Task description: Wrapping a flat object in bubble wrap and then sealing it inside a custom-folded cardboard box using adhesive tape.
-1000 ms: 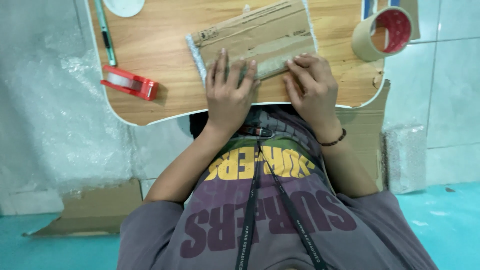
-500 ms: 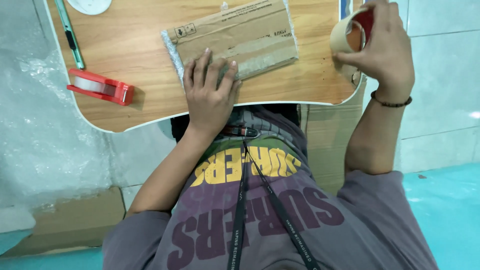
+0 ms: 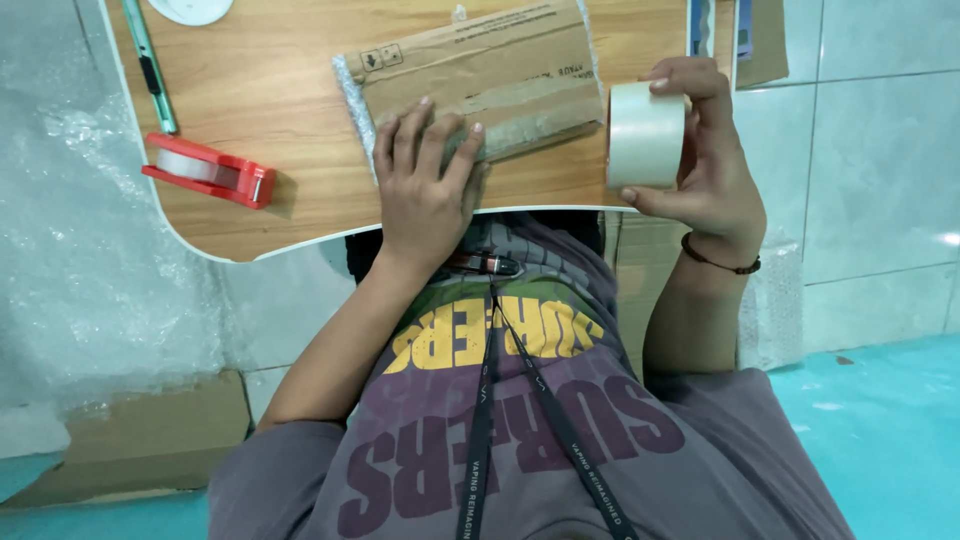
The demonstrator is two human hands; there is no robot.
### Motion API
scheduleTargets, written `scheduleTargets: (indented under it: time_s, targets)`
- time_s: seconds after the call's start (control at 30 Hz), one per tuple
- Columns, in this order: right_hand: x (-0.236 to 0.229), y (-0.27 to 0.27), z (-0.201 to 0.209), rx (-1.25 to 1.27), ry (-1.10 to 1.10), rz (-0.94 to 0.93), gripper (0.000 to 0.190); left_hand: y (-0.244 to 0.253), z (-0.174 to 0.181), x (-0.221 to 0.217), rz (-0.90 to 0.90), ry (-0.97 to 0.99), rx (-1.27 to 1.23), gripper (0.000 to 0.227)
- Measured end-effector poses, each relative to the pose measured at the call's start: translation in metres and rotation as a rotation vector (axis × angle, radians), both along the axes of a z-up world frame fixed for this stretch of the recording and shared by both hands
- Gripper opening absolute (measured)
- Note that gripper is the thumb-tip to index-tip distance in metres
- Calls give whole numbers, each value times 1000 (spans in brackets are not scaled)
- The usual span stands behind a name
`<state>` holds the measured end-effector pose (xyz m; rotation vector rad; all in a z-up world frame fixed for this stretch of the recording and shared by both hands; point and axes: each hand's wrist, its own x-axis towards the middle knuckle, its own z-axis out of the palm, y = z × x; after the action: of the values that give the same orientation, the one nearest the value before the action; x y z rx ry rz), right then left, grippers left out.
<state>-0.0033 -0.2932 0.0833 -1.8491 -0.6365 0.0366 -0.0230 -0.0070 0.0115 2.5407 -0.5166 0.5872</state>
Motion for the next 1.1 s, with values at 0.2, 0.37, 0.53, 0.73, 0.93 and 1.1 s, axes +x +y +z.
scheduleTargets:
  time_s: [0.2, 0.37, 0.53, 0.73, 0.93, 1.1]
  targets:
    - [-4, 9, 1, 40, 100, 31, 77, -2, 3, 0, -16, -29, -2, 27]
    - [-1, 11, -5, 52, 121, 55, 64, 0, 3, 0, -15, -53, 21, 26]
    - [0, 17, -7, 124, 136, 29, 58, 0, 1, -2, -12, -46, 34, 26]
    - [8, 31, -3, 149, 143, 86, 54, 0, 6, -2, -24, -30, 33, 26]
    - [27, 54, -14, 200, 159, 130, 55, 0, 11, -1, -33, -12, -7, 26]
    - [35, 56, -27, 323, 245, 152, 61, 1, 11, 0, -26, -30, -1, 23]
